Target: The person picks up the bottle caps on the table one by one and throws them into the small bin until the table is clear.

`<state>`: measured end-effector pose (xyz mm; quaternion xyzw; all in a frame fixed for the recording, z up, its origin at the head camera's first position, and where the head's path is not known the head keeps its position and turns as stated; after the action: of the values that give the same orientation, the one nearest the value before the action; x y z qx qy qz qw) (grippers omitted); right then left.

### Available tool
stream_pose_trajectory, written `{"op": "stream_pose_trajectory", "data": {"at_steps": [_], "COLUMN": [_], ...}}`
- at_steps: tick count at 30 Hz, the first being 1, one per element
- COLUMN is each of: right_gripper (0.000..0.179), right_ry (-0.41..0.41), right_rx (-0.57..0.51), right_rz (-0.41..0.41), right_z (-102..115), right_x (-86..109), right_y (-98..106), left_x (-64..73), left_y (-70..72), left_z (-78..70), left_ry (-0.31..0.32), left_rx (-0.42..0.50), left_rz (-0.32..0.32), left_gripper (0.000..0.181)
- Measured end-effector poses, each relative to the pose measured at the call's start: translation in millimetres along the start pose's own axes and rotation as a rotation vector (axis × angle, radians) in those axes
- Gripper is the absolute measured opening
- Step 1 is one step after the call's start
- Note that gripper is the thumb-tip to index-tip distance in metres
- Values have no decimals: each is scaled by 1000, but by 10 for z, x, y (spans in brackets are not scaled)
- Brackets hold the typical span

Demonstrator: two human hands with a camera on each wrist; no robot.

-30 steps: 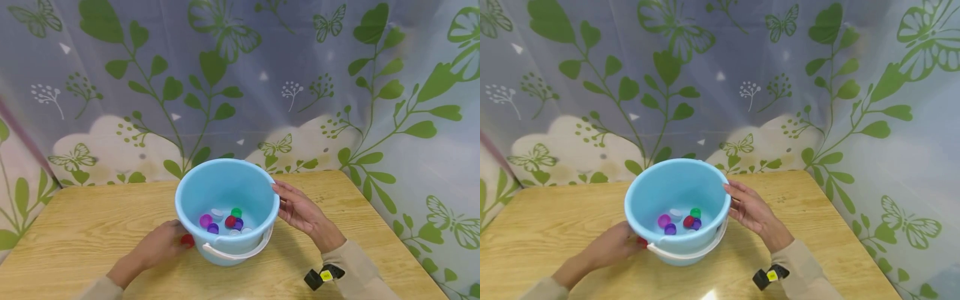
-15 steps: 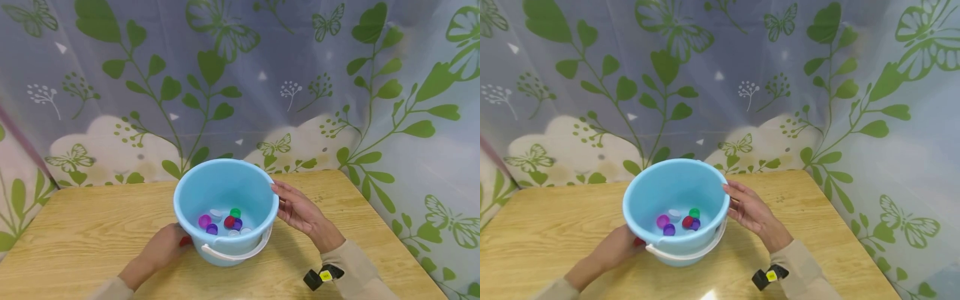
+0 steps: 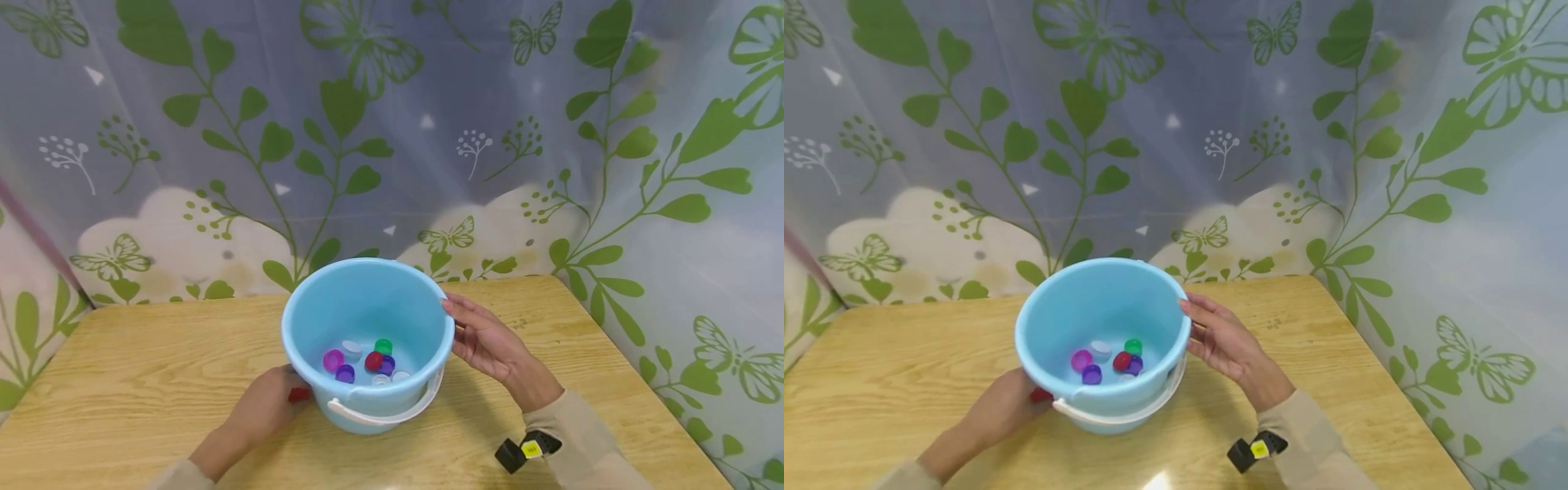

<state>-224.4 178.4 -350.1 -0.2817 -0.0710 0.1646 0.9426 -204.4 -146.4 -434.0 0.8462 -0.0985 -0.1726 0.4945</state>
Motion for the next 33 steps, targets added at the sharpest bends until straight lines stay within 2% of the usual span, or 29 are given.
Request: {"op": "stream_pose_trajectory", "data": {"at_steps": [3,6,11,14,16,20,23,28,33], "right_gripper": [31,30,31,32,32,32,31,32,32], "right_ry": [1,-1,-1,-3,-4,-2,0,-1,2], "right_rx": [-5,-10,-6,-4,-5,-9,-13,-19,-17], "right_rz": [12,21,5,-6,-10,2,11,11,14], "right_z": [-1,-7,-4,-1,1,-1,-4,-7,-3], "right_x": [-3,-6,-7,-5,-1,-1,-2,-1,-8], "right_y": [0,1,1,-1,-3,0,6,11,11], "left_x": [3,-10,-77,-128,-163,-239,-304,-419,-549], "left_y": [53,169,533,784,933,1174,1298,1392,1367], "left_z": [47,111,183,178,153,41,-83,-347,-632], "left_ry": [42,77,111,100,70,14,-24,-116,-224], "left_rx": [22,40,36,34,35,48,45,36,49], "left_rz": [1,-25,-117,-196,-267,-388,-439,-460,-425], "left_gripper": [21,19,17,22,23,25,24,24,23]}}
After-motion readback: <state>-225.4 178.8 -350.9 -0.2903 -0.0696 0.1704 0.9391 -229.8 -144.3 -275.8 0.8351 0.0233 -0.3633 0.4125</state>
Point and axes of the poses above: each hand's wrist, its own x-axis away from the middle knuckle, its own y-axis out of the back of the hand, z = x × y, the point moved 2 cm from there along -x, towards the middle knuckle, and after that the axes turned 7 degrees about y, right-handed, at the moved point
